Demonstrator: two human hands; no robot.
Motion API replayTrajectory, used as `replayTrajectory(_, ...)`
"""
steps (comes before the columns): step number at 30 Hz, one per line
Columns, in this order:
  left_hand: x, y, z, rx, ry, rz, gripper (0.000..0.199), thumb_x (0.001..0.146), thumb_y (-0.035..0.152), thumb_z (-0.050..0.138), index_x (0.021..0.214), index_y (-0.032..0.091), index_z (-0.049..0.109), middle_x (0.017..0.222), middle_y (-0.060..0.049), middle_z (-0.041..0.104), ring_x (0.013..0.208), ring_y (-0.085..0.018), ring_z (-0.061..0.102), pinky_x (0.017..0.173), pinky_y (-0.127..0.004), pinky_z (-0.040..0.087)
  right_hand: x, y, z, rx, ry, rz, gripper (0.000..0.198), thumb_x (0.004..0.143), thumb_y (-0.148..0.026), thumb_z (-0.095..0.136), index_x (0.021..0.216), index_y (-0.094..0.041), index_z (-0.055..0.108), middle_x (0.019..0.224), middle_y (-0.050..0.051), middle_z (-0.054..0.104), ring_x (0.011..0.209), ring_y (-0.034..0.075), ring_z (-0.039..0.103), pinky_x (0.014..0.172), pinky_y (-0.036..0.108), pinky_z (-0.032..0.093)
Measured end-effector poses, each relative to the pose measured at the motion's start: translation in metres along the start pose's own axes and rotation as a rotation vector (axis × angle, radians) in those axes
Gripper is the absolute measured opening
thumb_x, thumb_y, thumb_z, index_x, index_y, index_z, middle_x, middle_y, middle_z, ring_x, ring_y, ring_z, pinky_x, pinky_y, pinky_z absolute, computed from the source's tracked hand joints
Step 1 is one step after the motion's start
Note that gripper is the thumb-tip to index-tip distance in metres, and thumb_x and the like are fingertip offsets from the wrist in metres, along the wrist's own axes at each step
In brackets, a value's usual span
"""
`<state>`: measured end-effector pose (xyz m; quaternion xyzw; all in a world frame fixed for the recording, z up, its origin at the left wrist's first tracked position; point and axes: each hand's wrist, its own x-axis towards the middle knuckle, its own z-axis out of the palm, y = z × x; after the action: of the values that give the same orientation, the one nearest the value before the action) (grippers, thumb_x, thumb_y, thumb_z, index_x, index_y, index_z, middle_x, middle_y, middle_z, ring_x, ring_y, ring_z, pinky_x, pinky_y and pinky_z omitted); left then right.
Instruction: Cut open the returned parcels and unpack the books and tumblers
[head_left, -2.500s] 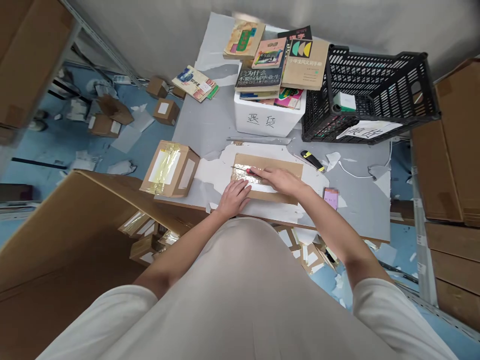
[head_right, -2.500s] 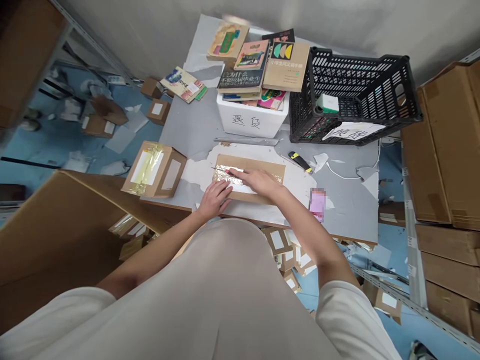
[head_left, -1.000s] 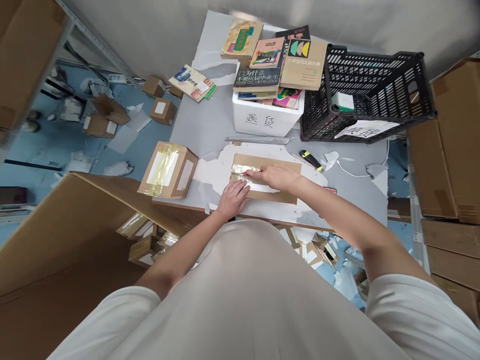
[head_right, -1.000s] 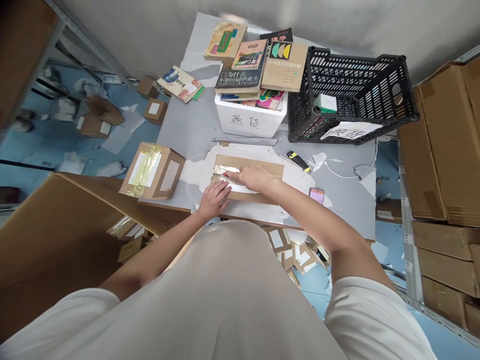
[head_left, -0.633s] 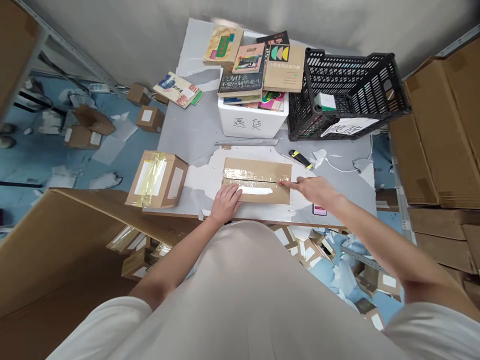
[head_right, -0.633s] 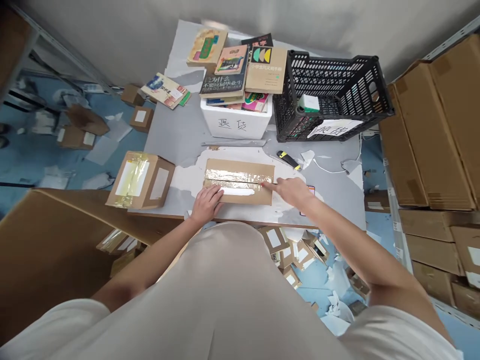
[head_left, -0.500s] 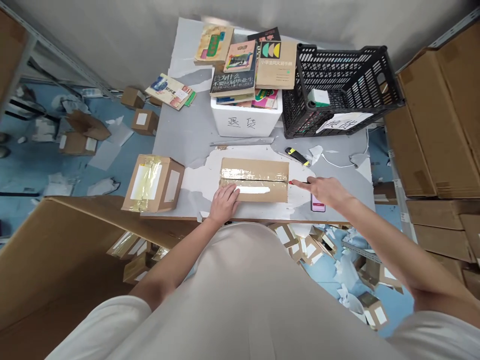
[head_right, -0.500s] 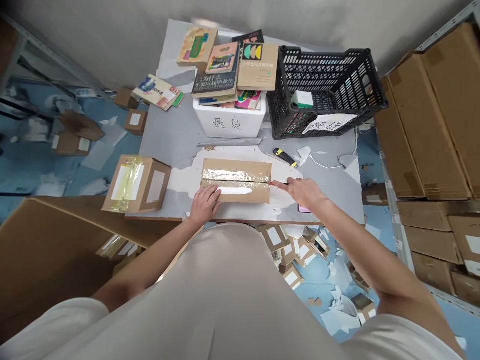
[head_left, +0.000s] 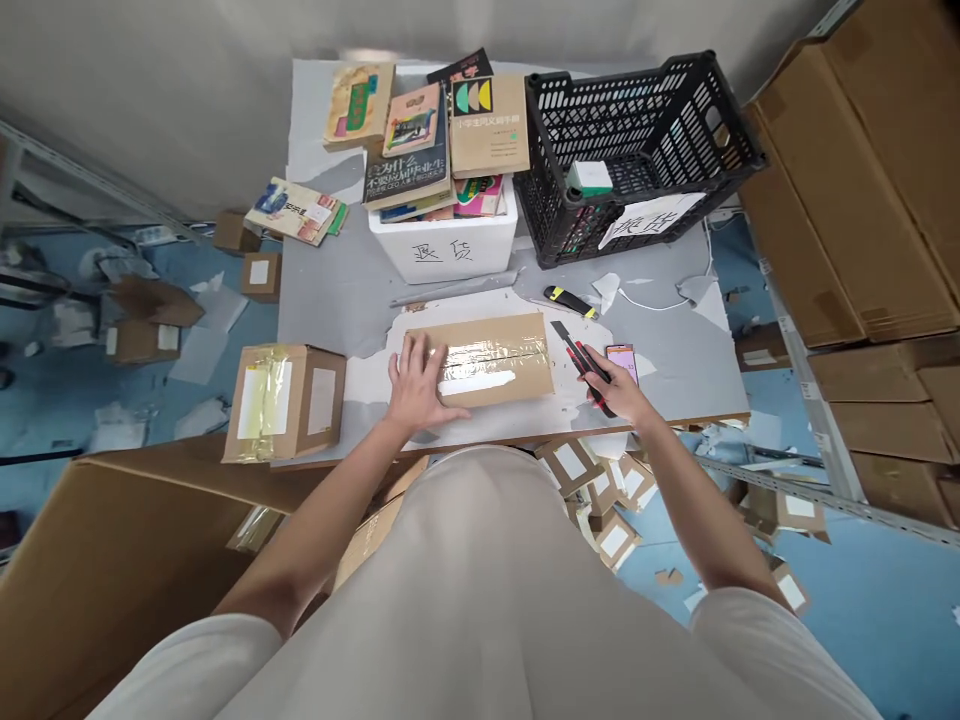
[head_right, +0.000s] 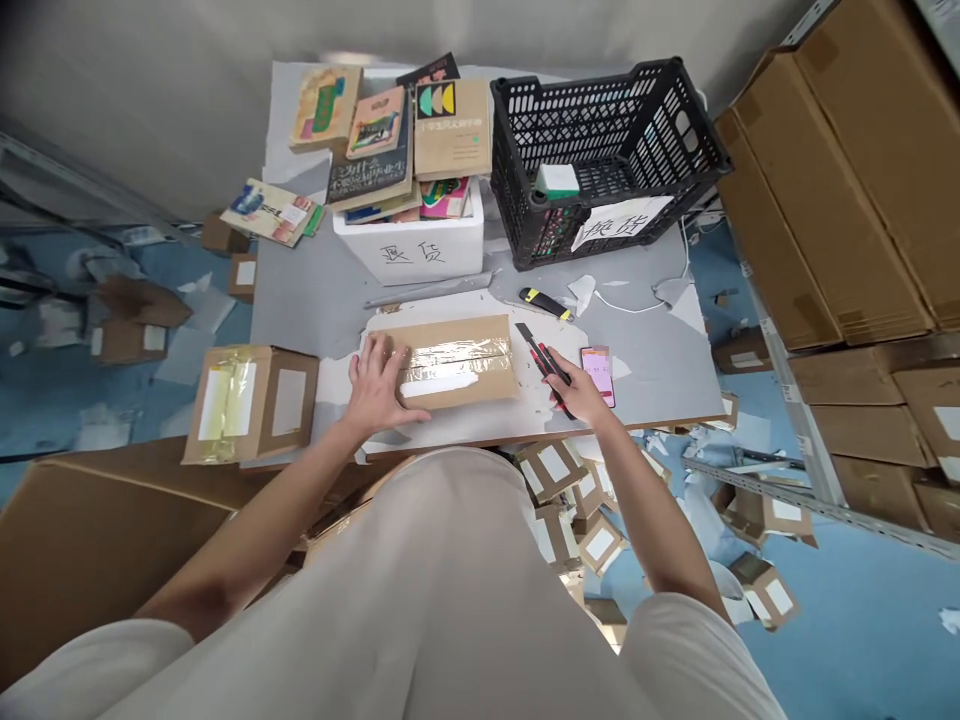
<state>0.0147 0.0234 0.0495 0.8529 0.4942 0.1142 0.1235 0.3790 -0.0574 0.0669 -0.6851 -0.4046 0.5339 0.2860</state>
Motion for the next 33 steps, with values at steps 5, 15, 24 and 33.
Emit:
replayTrajectory(5,0.01,-0.003,0.003,-0.011,-0.089,-0.047,0.134,0.043,0.088,0.062,0.148,0.012,0.028,0.155,-0.029,0.016,0.142,-0.051,0.01,0.105,-0.068,0.018,0.008,-0.003,0.008,0.088,-0.048,-0.002,0.073,0.084,-0.044,0.058,0.149,-0.026,0.032,0.094,0.004,0.064,0.056,0.008,0.053,0.046,0.021,0.048)
replayTrajectory(15,0.011,-0.015,0.015,-0.114,0.037,0.073,0.134,0.035,0.087,0.067,0.144,0.014,0.035,0.154,-0.026,0.021,0.142,-0.052,0.01,0.109,-0.065,0.021,0.01,-0.004,-0.001,0.104,-0.173,0.0,0.075,0.084,-0.046,0.058,0.151,-0.03,0.028,0.089,0.001,0.061,0.055,0.008,0.053,0.047,0.022,0.047)
replayTrajectory(24,0.014,-0.012,0.016,-0.136,0.054,0.017,0.133,0.036,0.081,0.073,0.143,0.013,0.033,0.154,-0.027,0.019,0.142,-0.052,0.009,0.108,-0.066,0.023,-0.005,0.004,-0.016,0.162,-0.323,0.065,0.074,0.084,-0.043,0.062,0.15,-0.031,0.029,0.083,-0.002,0.056,0.058,0.008,0.052,0.052,0.024,0.045)
replayTrajectory(33,0.015,-0.015,0.018,-0.148,0.037,0.045,0.136,0.036,0.081,0.073,0.145,0.013,0.029,0.154,-0.027,0.018,0.142,-0.051,0.009,0.109,-0.067,0.021,-0.032,0.017,-0.027,0.084,-0.401,0.137,0.078,0.082,-0.048,0.064,0.15,-0.027,0.031,0.077,0.0,0.059,0.055,0.01,0.051,0.046,0.024,0.043)
